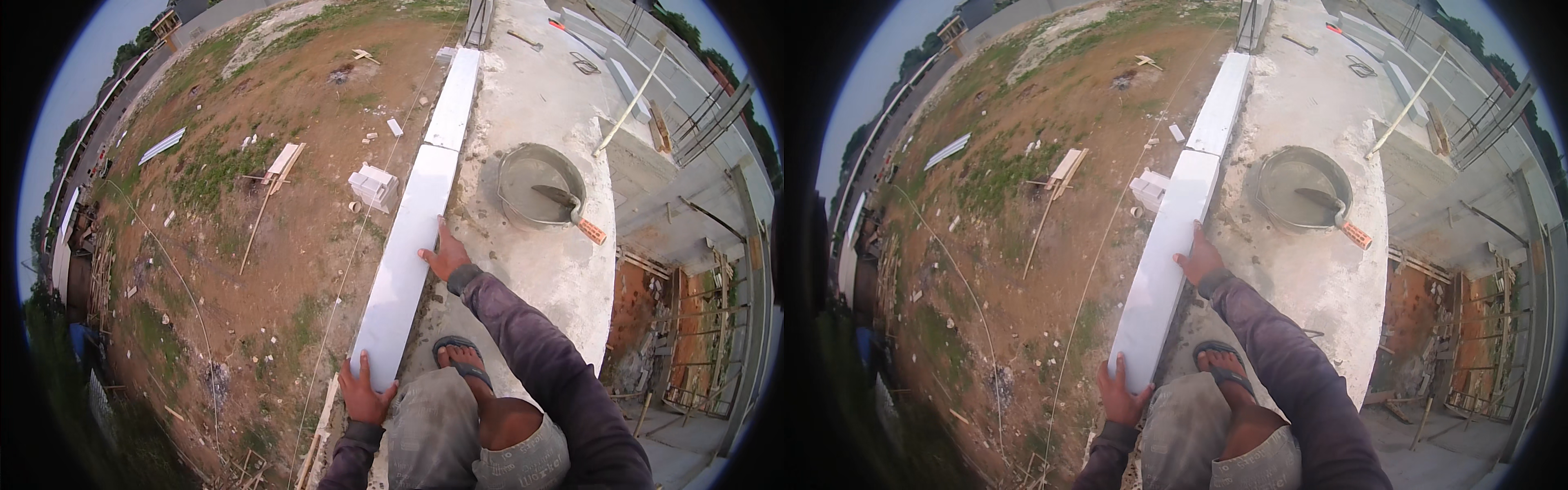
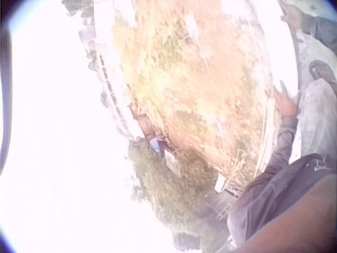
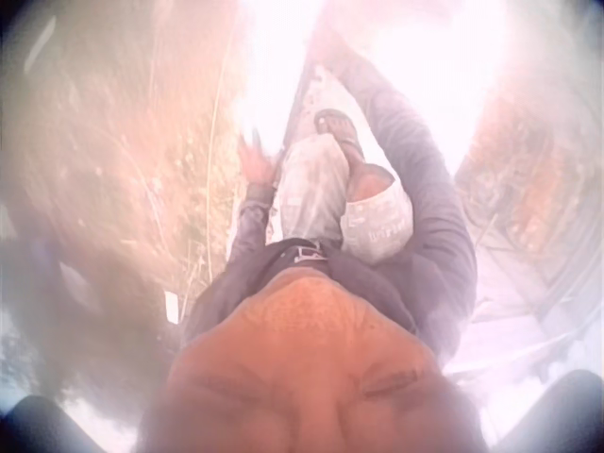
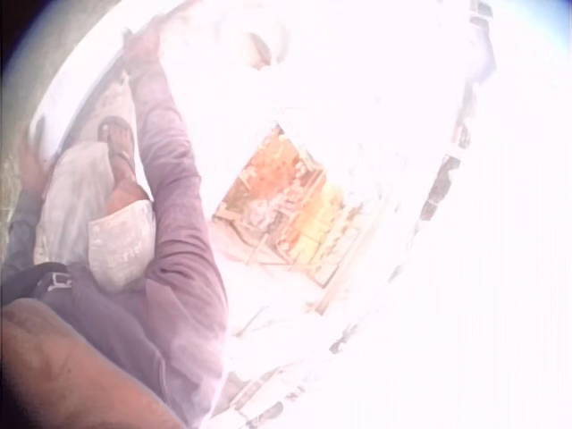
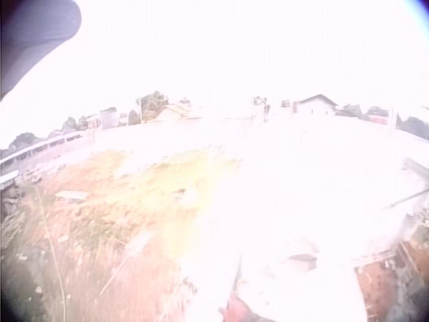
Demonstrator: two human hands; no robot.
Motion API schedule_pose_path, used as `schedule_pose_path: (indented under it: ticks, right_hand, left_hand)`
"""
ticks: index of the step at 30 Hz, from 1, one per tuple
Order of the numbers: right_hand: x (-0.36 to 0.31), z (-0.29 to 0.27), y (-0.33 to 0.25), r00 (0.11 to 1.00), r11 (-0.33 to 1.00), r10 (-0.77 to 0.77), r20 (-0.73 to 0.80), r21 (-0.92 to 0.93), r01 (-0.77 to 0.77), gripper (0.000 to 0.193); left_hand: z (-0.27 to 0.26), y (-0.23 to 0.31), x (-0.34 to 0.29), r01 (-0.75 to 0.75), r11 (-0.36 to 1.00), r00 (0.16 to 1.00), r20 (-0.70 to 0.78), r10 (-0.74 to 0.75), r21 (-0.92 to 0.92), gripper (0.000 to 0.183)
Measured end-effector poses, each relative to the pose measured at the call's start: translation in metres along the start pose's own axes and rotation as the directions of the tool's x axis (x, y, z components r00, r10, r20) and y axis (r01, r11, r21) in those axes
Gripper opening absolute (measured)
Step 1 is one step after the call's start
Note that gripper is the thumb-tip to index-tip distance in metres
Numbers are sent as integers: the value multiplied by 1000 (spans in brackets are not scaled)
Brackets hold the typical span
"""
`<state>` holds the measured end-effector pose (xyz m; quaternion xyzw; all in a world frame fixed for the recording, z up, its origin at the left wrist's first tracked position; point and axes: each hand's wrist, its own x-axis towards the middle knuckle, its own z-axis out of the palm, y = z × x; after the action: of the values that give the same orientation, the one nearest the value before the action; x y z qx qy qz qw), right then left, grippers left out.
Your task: The person measures a white soffit panel with a tape measure, applies mortar to the wall edge with a trowel, and sets the panel in place. They repeat the process for a second panel, measuring and positioning each piece along the wall.
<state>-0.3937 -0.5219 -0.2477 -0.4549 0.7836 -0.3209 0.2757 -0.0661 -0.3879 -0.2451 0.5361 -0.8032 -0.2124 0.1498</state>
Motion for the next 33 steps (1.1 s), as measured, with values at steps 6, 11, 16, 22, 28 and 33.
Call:
schedule_pose_path:
  ticks: [6, 11, 16, 22, 28, 33]
  right_hand:
    - [4, 12, 7, 997, 995, 80, 10, -52, -79, 94]
    - [10, 16, 14, 998, 993, 58, -24, -102, -60, 94]
    - [13, 16, 22, 999, 993, 18, -41, -115, -23, 94]
    - [17, 14, 18, 998, 993, 46, -30, -107, -49, 92]
    - [17, 15, 19, 998, 994, -26, -55, -109, 20, 92]
    - [16, 12, 14, 999, 992, -11, -51, -126, 5, 92]
  left_hand:
    - [-5, 7, 1, -2, 1000, 1000, -24, 2, -19, 101]
    - [-7, 8, 5, 18, 1000, 1000, -2, -18, 9, 103]
    - [-9, 7, 6, 19, 1000, 1000, 22, -18, -16, 103]
    - [-9, 7, 7, 25, 999, 1000, 19, -25, -31, 101]
    - [-7, 5, 6, 1, 999, 1000, -16, -1, -33, 102]
    - [-4, 3, 5, -6, 1000, 1000, 6, 7, -10, 102]
